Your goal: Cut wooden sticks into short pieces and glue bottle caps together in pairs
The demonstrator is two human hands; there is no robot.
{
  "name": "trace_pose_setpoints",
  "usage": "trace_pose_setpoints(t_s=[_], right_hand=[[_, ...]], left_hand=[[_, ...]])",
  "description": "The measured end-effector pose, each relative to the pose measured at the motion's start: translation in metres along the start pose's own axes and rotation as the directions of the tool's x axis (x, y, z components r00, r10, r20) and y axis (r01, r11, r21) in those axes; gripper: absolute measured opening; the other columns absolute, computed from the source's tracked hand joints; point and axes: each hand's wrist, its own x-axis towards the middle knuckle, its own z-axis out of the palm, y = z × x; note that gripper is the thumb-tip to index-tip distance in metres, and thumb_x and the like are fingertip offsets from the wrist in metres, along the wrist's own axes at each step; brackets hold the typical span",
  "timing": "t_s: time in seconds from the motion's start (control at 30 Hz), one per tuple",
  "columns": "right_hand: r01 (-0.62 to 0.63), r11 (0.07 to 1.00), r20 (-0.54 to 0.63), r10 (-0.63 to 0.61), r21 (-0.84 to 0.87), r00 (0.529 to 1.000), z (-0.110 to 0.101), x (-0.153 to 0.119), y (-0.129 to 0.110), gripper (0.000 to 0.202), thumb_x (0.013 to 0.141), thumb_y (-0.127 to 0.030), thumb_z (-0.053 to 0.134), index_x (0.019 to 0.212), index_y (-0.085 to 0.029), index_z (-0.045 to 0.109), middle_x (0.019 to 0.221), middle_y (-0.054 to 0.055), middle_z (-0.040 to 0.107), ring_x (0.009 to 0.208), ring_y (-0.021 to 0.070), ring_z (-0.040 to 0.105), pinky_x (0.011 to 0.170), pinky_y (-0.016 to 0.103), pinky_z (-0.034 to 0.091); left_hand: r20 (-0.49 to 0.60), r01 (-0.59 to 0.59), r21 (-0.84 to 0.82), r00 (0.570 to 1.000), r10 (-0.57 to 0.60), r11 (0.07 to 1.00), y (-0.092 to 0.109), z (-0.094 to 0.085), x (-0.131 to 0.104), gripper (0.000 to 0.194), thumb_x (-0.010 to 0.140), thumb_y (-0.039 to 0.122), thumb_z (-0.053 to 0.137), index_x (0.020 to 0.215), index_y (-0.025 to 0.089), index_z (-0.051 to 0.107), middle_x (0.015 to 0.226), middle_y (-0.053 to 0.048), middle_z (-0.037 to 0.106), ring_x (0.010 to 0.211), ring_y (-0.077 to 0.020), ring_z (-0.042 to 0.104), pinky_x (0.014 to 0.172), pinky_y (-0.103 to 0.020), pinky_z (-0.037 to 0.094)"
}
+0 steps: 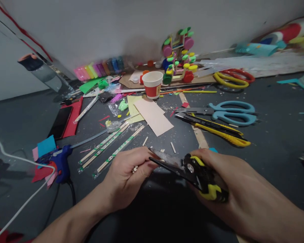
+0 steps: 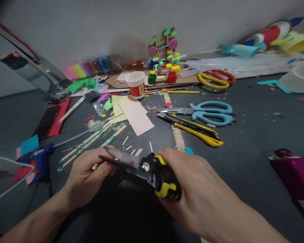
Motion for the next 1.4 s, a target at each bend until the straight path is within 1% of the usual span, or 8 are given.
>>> trace_pose_setpoints(t_s=[0.5,0.73,0.83,0.93,1.1,1.23,1.33,1.4], right_hand=[[-0.042,0.999,0.077,0.04,0.03,0.996,-0.003,0.0,0.002,0.009,0.082,-0.026,0.056,0.082,-0.024,0.048,0.072,-0.003,0.06,0.056,0.015,0.049,0.049,0.028,0.033],[0.01,0.999,0.025,-0.009,-0.037,1.0,-0.002,-0.003,0.004,0.004,0.083,-0.023,0.052,0.081,-0.024,0.049,0.067,-0.003,0.059,0.054,0.0165,0.052,0.048,0.028,0.033],[-0.034,0.999,0.007,0.034,0.006,0.999,-0.002,0.0,0.004,0.004,0.084,-0.025,0.055,0.085,-0.024,0.051,0.071,-0.003,0.061,0.058,0.0162,0.056,0.05,0.026,0.039],[-0.099,0.994,-0.158,0.105,0.045,0.982,-0.005,0.004,0.005,0.015,0.086,-0.034,0.061,0.096,-0.024,0.056,0.081,-0.002,0.065,0.068,0.0177,0.062,0.056,0.026,0.047],[-0.162,0.984,-0.331,0.176,0.069,0.927,-0.014,0.008,0.008,0.028,0.086,-0.047,0.063,0.099,-0.023,0.058,0.086,0.002,0.064,0.07,0.0204,0.059,0.061,0.03,0.045],[-0.217,0.972,-0.274,0.234,0.091,0.933,-0.016,0.009,0.005,0.03,0.086,-0.046,0.061,0.101,-0.02,0.056,0.092,0.006,0.065,0.078,0.0234,0.06,0.07,0.033,0.046],[-0.225,0.968,-0.249,0.245,0.108,0.937,-0.014,0.009,0.002,0.032,0.085,-0.047,0.061,0.102,-0.02,0.056,0.093,0.007,0.067,0.078,0.0253,0.061,0.068,0.034,0.046],[-0.227,0.969,-0.238,0.244,0.1,0.94,-0.013,0.009,0.001,0.031,0.086,-0.046,0.061,0.102,-0.02,0.056,0.093,0.007,0.067,0.078,0.0254,0.061,0.067,0.034,0.046]], left_hand=[[0.056,0.069,-0.061,0.996,-0.065,0.996,0.001,-0.001,-0.001,0.02,0.1,0.016,0.05,0.084,0.02,0.062,0.076,0.005,0.063,0.069,-0.0066,0.055,0.063,-0.018,0.039],[0.091,0.17,-0.136,0.983,-0.158,0.976,0.002,0.001,0.001,0.034,0.1,0.028,0.05,0.068,0.017,0.054,0.069,0.003,0.051,0.061,-0.0078,0.043,0.057,-0.022,0.033],[0.137,0.323,-0.359,0.946,-0.293,0.876,0.0,0.006,0.0,0.028,0.1,0.033,0.049,0.08,0.018,0.062,0.064,0.004,0.054,0.053,-0.0068,0.037,0.05,-0.021,0.028],[0.199,0.448,-0.576,0.888,-0.414,0.684,-0.003,0.013,0.003,0.019,0.099,0.034,0.05,0.103,0.021,0.063,0.053,0.007,0.052,0.043,-0.0058,0.029,0.044,-0.02,0.021],[0.268,0.559,-0.686,0.79,-0.552,0.466,-0.012,0.016,0.014,0.018,0.091,0.032,0.056,0.079,0.019,0.052,0.065,0.005,0.056,0.038,-0.0019,0.022,0.039,-0.019,0.013],[0.195,0.555,-0.517,0.818,-0.541,0.651,-0.015,0.016,0.017,0.033,0.089,0.044,0.062,0.072,0.02,0.049,0.057,0.01,0.038,0.045,-0.0056,0.026,0.044,-0.019,0.02],[0.114,0.436,-0.001,0.894,-0.433,0.9,-0.016,0.02,0.018,0.02,0.09,0.035,0.065,0.079,0.019,0.059,0.062,0.006,0.049,0.055,-0.0099,0.042,0.054,-0.022,0.031],[0.118,0.33,0.269,0.921,-0.372,0.905,-0.016,0.023,0.02,0.011,0.09,0.028,0.064,0.083,0.019,0.063,0.065,0.004,0.056,0.059,-0.0128,0.048,0.059,-0.025,0.032]])
